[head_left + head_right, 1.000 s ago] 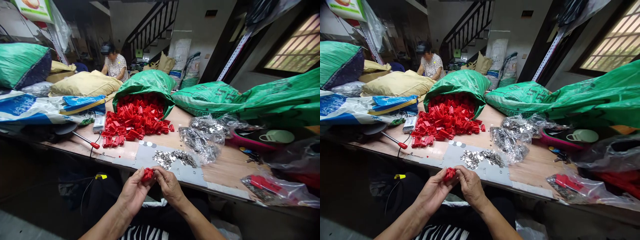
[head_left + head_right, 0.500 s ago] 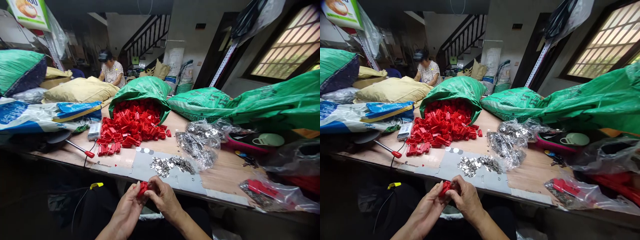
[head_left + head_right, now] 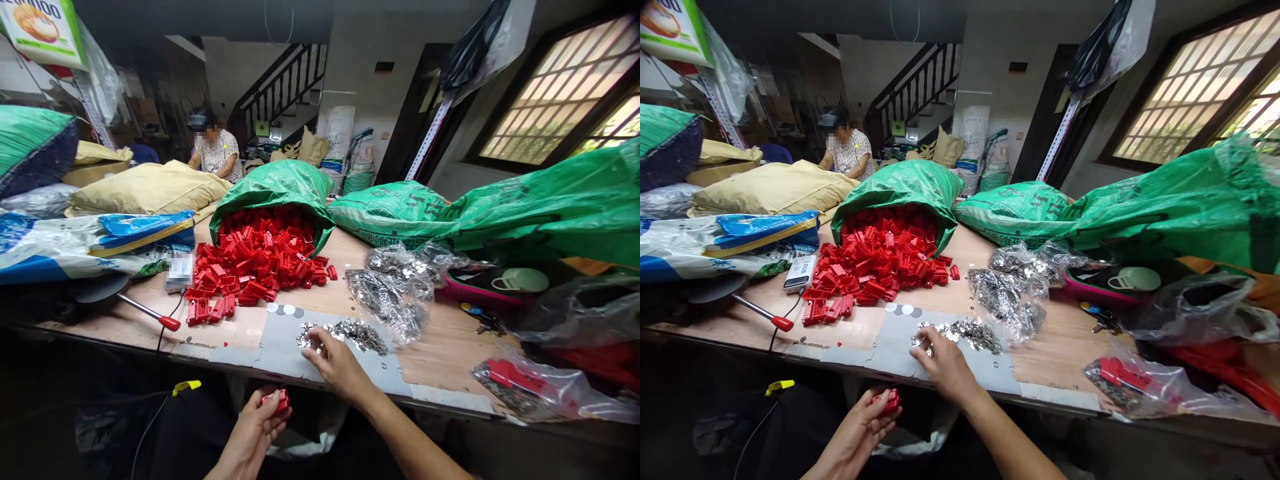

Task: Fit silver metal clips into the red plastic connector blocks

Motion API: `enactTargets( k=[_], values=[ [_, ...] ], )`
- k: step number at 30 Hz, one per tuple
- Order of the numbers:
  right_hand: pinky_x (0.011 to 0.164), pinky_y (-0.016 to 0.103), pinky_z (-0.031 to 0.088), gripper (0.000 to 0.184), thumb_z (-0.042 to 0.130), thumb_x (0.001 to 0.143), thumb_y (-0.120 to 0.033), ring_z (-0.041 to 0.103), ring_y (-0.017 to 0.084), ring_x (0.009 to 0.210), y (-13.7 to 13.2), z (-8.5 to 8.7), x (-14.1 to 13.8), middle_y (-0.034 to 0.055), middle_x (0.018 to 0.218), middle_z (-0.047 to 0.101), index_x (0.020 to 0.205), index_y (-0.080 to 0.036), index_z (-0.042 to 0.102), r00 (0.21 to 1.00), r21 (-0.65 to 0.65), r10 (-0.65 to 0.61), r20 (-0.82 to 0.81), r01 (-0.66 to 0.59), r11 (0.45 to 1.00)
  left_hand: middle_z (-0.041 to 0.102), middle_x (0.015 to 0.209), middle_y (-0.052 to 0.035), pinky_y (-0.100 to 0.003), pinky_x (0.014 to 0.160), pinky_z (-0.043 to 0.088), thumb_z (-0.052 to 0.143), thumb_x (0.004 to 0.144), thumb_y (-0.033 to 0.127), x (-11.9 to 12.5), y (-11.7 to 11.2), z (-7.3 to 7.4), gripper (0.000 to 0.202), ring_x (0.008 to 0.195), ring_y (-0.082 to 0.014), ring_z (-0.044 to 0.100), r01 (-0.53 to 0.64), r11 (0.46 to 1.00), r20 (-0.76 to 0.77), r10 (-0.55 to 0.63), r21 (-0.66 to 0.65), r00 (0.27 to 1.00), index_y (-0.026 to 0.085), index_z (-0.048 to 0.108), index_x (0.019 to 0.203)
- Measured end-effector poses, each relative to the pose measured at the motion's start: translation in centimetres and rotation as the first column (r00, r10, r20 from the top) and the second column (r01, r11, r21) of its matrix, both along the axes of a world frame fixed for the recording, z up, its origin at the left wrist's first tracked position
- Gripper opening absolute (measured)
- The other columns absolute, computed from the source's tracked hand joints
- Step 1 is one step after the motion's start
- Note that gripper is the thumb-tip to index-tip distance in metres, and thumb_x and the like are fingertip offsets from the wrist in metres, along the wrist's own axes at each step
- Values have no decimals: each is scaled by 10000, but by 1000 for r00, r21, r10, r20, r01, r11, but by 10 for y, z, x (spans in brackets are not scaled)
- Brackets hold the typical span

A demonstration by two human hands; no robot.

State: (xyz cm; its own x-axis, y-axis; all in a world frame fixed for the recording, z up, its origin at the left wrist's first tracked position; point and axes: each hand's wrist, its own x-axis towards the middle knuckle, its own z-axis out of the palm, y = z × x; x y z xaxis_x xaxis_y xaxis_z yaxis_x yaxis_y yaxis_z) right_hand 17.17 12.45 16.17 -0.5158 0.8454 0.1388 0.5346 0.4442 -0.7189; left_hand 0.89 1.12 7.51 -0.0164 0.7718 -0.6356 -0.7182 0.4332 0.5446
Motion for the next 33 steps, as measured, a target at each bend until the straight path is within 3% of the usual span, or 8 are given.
enactTargets(
  k=[3, 6, 9, 12, 16, 20, 26, 33],
  values=[
    [830, 331, 454, 254, 544, 864, -325, 596, 190, 954, 42, 3, -1, 60, 1041, 633, 1091, -209, 549, 998, 76, -38, 41, 35, 997, 636, 1120, -106, -375, 948, 403, 843, 584, 313, -5, 1, -26, 672, 980, -242, 650, -9, 996, -76, 2, -89, 997, 227, 497, 1154],
    [949, 358, 423, 416, 587, 830, -278, 538, 201, 1116, 83, 9, -10, 82, 1225, 543, 1233, -227, 495, 989, 184, -73, 127, 49, 982, 558, 1237, -134, -433, 1002, 336, 838, 573, 338, -7, 2, -46, 841, 1157, -289, 549, 30, 996, -137, -41, -87, 990, 247, 422, 1298],
    [963, 364, 415, 592, 623, 807, -259, 504, 222, 1161, 117, 22, -29, 86, 1325, 440, 1354, -270, 398, 981, 224, -90, 172, 50, 973, 534, 1251, -147, -414, 934, 390, 836, 548, 382, -7, 2, -56, 964, 1082, -295, 585, 66, 996, -127, -74, -67, 989, 243, 348, 1368],
    [913, 363, 434, 737, 650, 793, -272, 488, 253, 1179, 143, 40, -52, 86, 1385, 361, 1427, -323, 277, 932, 255, -175, 317, 94, 962, 534, 1233, -145, -394, 859, 418, 834, 534, 412, -6, 2, -60, 1004, 950, -270, 623, 95, 995, -132, -100, -43, 986, 247, 334, 1389],
    [861, 366, 438, 797, 681, 770, -285, 527, 280, 1131, 166, 50, -74, 106, 1352, 399, 1442, -324, 254, 907, 220, -175, 384, 94, 971, 479, 1315, -150, -365, 814, 438, 820, 551, 432, -6, 0, -62, 968, 818, -210, 631, 116, 990, -194, -129, -75, 973, 258, 356, 1383],
    [882, 333, 417, 734, 673, 777, -283, 523, 262, 1144, 168, 39, -80, 91, 1295, 468, 1418, -320, 317, 898, 185, -107, 427, 29, 982, 435, 1353, -165, -350, 758, 449, 826, 533, 433, -6, -2, -66, 971, 757, -189, 629, 88, 992, -214, -106, -93, 971, 251, 368, 1370],
    [902, 294, 410, 651, 604, 791, -187, 531, 225, 1137, 138, 17, -77, 81, 1324, 462, 1394, -282, 376, 891, 176, 3, 453, -93, 980, 453, 1296, -164, -329, 724, 442, 815, 542, 413, -1, -2, -70, 959, 722, -167, 611, 72, 992, -208, -92, -99, 974, 215, 360, 1363],
    [908, 316, 436, 609, 565, 818, -197, 528, 227, 1142, 111, 13, -72, 70, 1344, 455, 1391, -294, 383, 886, 202, 92, 455, -203, 958, 509, 1217, -132, -322, 719, 440, 809, 561, 388, -1, -4, -69, 897, 706, -160, 612, 74, 993, -198, -92, -96, 976, 233, 389, 1339]
  ],
)
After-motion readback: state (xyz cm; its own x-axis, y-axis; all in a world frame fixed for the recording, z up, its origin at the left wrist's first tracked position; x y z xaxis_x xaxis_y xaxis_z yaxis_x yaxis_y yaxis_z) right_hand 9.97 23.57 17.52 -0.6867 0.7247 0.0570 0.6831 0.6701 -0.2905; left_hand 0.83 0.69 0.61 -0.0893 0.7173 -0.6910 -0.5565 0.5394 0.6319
